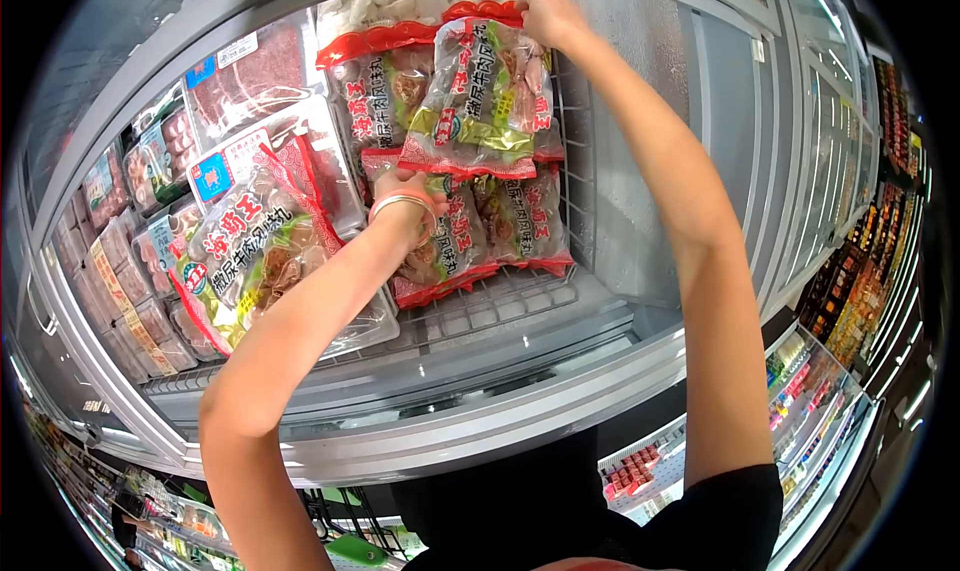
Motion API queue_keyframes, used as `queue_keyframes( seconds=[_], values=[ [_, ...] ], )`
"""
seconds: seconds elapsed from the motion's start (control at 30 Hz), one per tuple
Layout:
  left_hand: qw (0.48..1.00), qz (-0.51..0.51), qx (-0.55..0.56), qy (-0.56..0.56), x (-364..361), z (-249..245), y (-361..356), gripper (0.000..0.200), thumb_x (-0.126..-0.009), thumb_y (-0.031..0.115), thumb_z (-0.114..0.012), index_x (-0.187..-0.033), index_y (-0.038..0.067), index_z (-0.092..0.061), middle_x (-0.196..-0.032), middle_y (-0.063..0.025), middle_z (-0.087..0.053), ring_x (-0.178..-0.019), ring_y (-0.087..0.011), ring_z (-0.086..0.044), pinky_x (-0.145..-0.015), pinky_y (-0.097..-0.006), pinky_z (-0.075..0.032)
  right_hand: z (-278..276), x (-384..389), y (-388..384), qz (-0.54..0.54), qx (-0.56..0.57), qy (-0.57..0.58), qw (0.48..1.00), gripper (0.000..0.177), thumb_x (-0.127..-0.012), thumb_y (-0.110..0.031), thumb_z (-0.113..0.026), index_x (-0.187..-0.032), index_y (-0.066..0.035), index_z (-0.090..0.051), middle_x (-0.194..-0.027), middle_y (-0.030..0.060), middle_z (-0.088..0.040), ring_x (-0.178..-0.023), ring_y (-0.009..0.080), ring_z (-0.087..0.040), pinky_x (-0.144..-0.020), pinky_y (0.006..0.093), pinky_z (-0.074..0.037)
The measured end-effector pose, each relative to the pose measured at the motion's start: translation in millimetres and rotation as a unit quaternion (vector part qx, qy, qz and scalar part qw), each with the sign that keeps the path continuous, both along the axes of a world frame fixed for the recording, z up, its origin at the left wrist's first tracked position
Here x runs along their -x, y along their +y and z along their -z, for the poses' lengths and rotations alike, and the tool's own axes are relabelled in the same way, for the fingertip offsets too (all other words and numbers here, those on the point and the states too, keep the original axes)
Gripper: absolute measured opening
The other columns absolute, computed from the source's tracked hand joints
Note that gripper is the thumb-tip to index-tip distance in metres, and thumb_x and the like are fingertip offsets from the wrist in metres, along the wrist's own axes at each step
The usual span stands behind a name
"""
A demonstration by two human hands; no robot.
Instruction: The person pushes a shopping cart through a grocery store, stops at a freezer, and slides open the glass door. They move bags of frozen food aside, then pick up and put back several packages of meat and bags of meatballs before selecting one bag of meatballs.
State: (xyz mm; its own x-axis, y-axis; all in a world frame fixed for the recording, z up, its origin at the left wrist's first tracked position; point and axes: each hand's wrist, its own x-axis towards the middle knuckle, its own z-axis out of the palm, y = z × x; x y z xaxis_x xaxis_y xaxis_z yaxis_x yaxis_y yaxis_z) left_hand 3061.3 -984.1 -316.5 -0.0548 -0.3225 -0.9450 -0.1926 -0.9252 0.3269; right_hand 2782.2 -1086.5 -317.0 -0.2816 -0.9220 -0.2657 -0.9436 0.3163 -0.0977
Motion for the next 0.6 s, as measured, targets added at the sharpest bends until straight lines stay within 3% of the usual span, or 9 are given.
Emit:
queue_keyframes(
  seconds=[0.03, 0.13, 0.2, 0.33, 0.4, 0.47, 0.53, 0.6],
  values=[
    [1.0, -0.015, 0.0, -0.001, 2.3, -1.0, 0.9, 0.028, -0.089, 0.014, -0.053, -0.111, 0.0, -0.043, -0.078, -0.0139, -0.06, -0.055, -0.0206, -0.061, -0.044, -0.0264, -0.052, 1.6, 0.6, -3.9, 0.002, -0.003, -0.014, 1.0, 0.024, -0.074, -0.015, -0.059, -0.096, -0.01, -0.067, -0.102, 0.0164, -0.064, -0.098, 0.031, -0.061, -0.083, 0.0404, -0.049],
    [0.999, -0.043, -0.005, -0.003, 5.2, 3.9, 2.8, 0.028, -0.09, 0.018, -0.053, -0.11, 0.003, -0.042, -0.077, -0.0124, -0.061, -0.056, -0.0191, -0.061, -0.044, -0.0275, -0.048, 11.5, 6.8, -12.0, -0.052, -0.056, -0.061, 0.995, 0.026, -0.074, -0.015, -0.06, -0.099, -0.011, -0.068, -0.101, 0.0162, -0.064, -0.1, 0.03, -0.06, -0.087, 0.0387, -0.047],
    [0.999, -0.043, -0.014, 0.001, 4.4, 13.5, 5.4, 0.03, -0.092, 0.024, -0.05, -0.115, 0.01, -0.039, -0.073, -0.0112, -0.063, -0.054, -0.0183, -0.061, -0.042, -0.0305, -0.04, 22.6, 22.8, -21.9, -0.104, -0.064, -0.081, 0.989, 0.023, -0.076, -0.015, -0.059, -0.096, -0.01, -0.069, -0.094, 0.0146, -0.066, -0.09, 0.0278, -0.063, -0.081, 0.0364, -0.048],
    [0.997, -0.071, 0.022, -0.023, 6.9, 18.8, 7.4, 0.024, -0.092, 0.024, -0.05, -0.108, 0.007, -0.045, -0.068, -0.0091, -0.062, -0.051, -0.0167, -0.059, -0.043, -0.0322, -0.041, 21.5, 32.7, -26.9, -0.172, -0.076, -0.106, 0.976, 0.021, -0.075, -0.015, -0.063, -0.094, -0.009, -0.069, -0.087, 0.014, -0.067, -0.08, 0.0244, -0.065, -0.075, 0.034, -0.05],
    [0.998, -0.052, 0.026, -0.025, 5.7, 22.4, 6.4, 0.021, -0.092, 0.023, -0.05, -0.103, 0.006, -0.048, -0.066, -0.0093, -0.062, -0.049, -0.0166, -0.059, -0.043, -0.0327, -0.042, 12.9, 28.3, -18.8, -0.162, -0.055, -0.116, 0.978, 0.018, -0.073, -0.014, -0.061, -0.088, -0.008, -0.069, -0.085, 0.0152, -0.066, -0.08, 0.0277, -0.064, -0.073, 0.0367, -0.05],
    [0.999, -0.039, 0.026, -0.024, 6.4, 24.5, 5.1, 0.02, -0.091, 0.022, -0.052, -0.1, 0.005, -0.051, -0.065, -0.0096, -0.062, -0.048, -0.0168, -0.058, -0.042, -0.0338, -0.043, 38.2, 31.8, -16.2, -0.129, -0.002, -0.119, 0.984, 0.014, -0.072, -0.014, -0.056, -0.078, -0.008, -0.068, -0.078, 0.0172, -0.064, -0.076, 0.034, -0.063, -0.066, 0.042, -0.05],
    [0.999, -0.029, 0.017, -0.028, 3.5, 21.5, 5.7, 0.018, -0.09, 0.021, -0.053, -0.098, 0.004, -0.053, -0.065, -0.0102, -0.061, -0.048, -0.0173, -0.058, -0.042, -0.0354, -0.045, 25.9, 24.6, -18.6, -0.143, -0.027, -0.051, 0.988, 0.012, -0.07, -0.015, -0.058, -0.073, -0.009, -0.069, -0.077, 0.0158, -0.065, -0.074, 0.0318, -0.063, -0.065, 0.0408, -0.05],
    [0.999, -0.038, 0.016, -0.028, 0.3, 19.4, 13.0, 0.018, -0.09, 0.017, -0.054, -0.101, 0.003, -0.051, -0.073, -0.0094, -0.06, -0.05, -0.0164, -0.057, -0.04, -0.0275, -0.046, 13.0, 21.0, -20.0, -0.17, -0.06, 0.003, 0.984, 0.011, -0.069, -0.015, -0.059, -0.072, -0.014, -0.07, -0.074, 0.0136, -0.065, -0.073, 0.0282, -0.064, -0.066, 0.0402, -0.05]
  ],
)
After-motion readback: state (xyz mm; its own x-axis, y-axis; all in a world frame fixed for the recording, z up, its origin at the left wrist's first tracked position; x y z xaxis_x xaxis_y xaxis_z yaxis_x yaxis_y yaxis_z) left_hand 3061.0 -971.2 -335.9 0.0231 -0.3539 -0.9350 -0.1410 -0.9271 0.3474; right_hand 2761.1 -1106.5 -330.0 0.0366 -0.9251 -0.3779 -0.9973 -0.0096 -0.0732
